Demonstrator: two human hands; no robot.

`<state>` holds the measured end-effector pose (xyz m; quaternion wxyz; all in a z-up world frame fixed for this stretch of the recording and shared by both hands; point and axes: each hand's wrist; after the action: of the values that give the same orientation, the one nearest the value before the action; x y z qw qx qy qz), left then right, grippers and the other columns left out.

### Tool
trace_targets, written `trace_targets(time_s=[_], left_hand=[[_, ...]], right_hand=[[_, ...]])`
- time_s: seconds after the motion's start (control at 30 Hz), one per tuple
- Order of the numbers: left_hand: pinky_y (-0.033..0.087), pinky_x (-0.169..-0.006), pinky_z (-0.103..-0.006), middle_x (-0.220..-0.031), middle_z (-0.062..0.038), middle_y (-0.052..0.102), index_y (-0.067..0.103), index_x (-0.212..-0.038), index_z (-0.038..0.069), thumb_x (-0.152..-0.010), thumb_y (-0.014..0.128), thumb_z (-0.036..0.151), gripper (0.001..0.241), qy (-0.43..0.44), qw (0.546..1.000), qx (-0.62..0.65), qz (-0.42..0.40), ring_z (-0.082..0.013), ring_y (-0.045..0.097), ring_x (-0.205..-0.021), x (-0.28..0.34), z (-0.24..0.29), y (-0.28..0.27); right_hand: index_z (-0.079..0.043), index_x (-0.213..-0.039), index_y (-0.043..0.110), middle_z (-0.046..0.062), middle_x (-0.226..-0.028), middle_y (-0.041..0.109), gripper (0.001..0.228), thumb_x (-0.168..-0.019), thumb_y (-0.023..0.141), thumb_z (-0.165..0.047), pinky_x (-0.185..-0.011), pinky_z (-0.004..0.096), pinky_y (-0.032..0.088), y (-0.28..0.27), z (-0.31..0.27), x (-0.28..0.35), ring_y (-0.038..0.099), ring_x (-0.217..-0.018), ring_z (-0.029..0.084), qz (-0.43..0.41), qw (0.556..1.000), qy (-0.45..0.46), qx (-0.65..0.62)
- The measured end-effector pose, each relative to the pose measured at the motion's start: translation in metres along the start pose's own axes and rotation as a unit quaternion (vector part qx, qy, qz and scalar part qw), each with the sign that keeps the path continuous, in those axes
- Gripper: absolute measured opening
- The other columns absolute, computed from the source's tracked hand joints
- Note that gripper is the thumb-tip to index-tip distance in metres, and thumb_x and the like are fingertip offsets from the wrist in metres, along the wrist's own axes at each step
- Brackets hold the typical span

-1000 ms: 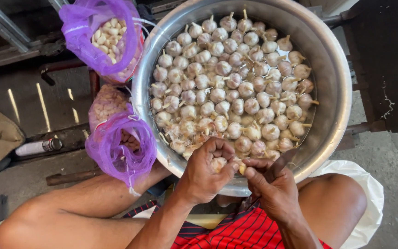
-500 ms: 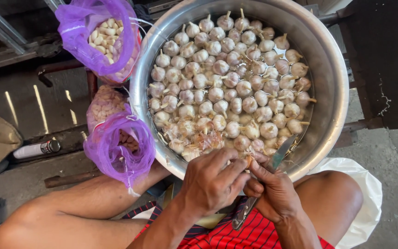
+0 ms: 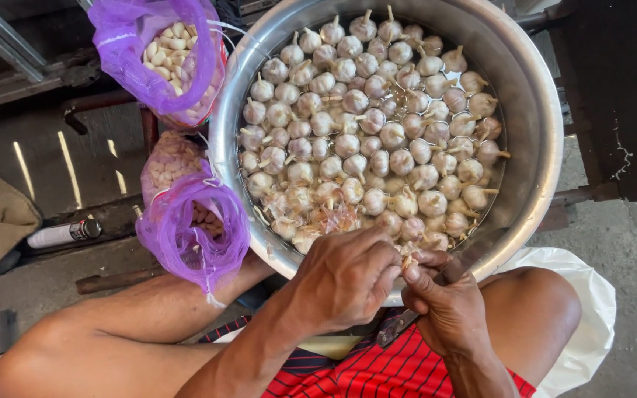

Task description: The person peels garlic cloves using a small knife, placing the peeled cloves into purple mesh bags and the skins into a white plastic bag.

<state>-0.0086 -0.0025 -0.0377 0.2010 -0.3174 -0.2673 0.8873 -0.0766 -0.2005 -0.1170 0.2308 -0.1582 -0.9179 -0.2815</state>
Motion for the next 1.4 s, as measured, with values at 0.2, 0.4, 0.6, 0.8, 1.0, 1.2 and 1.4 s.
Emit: trace_targets(time_s=[0.2,0.4,0.6,0.8,1.0,1.2,1.4], left_hand=[[0.037,-0.042,-0.0403,-0.080,-0.008,0.047,0.047,-0.087,0.005,-0.095,0.050,0.006,0.010,-0.034,0.998,0.058,0.014,-0.0247,0.045,-0.055,-0.005,-0.003,0.001],[0.040,-0.040,-0.0351,-0.078,-0.005,0.046,0.044,-0.084,0.009,-0.102,0.043,0.017,0.020,-0.043,0.996,0.083,0.007,-0.0179,0.043,-0.056,0.004,-0.011,0.017],[0.047,-0.064,-0.0333,-0.079,-0.003,0.054,0.051,-0.086,0.013,-0.094,0.047,0.020,0.012,-0.227,0.944,0.238,-0.028,-0.0178,0.051,-0.071,0.016,-0.023,0.014],[0.061,-0.063,-0.0365,-0.120,-0.023,0.069,0.059,-0.131,-0.002,-0.095,0.037,0.040,0.060,-0.199,0.974,0.110,-0.013,-0.0285,0.072,-0.090,0.008,-0.004,-0.005],[0.049,-0.057,-0.0478,-0.087,-0.011,0.065,0.064,-0.088,0.004,-0.096,0.056,0.014,0.016,-0.161,0.984,0.045,-0.066,-0.0330,0.062,-0.065,0.004,-0.014,0.002],[0.051,-0.062,-0.0368,-0.080,-0.006,0.068,0.062,-0.085,0.007,-0.090,0.053,0.016,0.014,-0.234,0.960,0.144,-0.050,-0.0198,0.061,-0.068,0.009,-0.015,0.014],[0.043,-0.059,-0.0355,-0.073,-0.003,0.056,0.058,-0.081,0.008,-0.094,0.053,0.013,0.014,-0.305,0.923,0.236,-0.016,-0.0177,0.051,-0.066,0.012,-0.011,0.020]], right_hand=[[0.001,-0.110,0.062,0.007,-0.070,0.056,0.028,-0.084,0.074,0.004,-0.046,0.024,0.031,0.010,-0.012,0.000,0.037,-0.044,0.010,-0.025,0.999,0.024,0.005],[0.000,-0.100,0.071,0.008,-0.060,0.055,0.023,-0.080,0.081,0.004,-0.043,0.026,0.034,0.012,-0.010,0.000,0.042,-0.048,0.015,-0.044,0.998,-0.007,0.054],[0.006,-0.121,0.060,0.030,-0.083,0.077,0.040,-0.084,0.075,0.004,-0.042,0.022,0.037,0.023,-0.016,0.002,0.047,-0.047,0.012,-0.070,0.996,-0.006,0.063],[0.002,-0.119,0.068,0.014,-0.081,0.071,0.049,-0.072,0.086,0.004,-0.071,0.029,0.058,0.023,-0.021,0.000,0.069,-0.077,0.018,0.006,0.966,-0.046,0.253],[0.000,-0.109,0.072,0.012,-0.097,0.079,0.043,-0.069,0.089,0.003,-0.078,0.029,0.063,0.031,-0.028,0.004,0.075,-0.086,0.019,0.035,0.938,-0.079,0.335],[0.000,-0.104,0.070,0.017,-0.086,0.080,0.039,-0.069,0.088,0.004,-0.076,0.029,0.067,0.019,-0.020,0.004,0.080,-0.084,0.022,0.002,0.935,-0.137,0.328],[0.006,-0.094,0.074,0.018,-0.068,0.074,0.021,-0.077,0.084,-0.003,-0.031,0.039,0.060,0.056,-0.030,0.019,0.064,-0.037,0.029,0.093,0.942,-0.068,0.315]])
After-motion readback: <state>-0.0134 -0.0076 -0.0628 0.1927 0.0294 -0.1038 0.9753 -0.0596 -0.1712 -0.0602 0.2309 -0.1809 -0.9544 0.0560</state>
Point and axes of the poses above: each hand's wrist, its own x-axis away from the middle knuckle, its own y-axis out of the palm, z = x × y
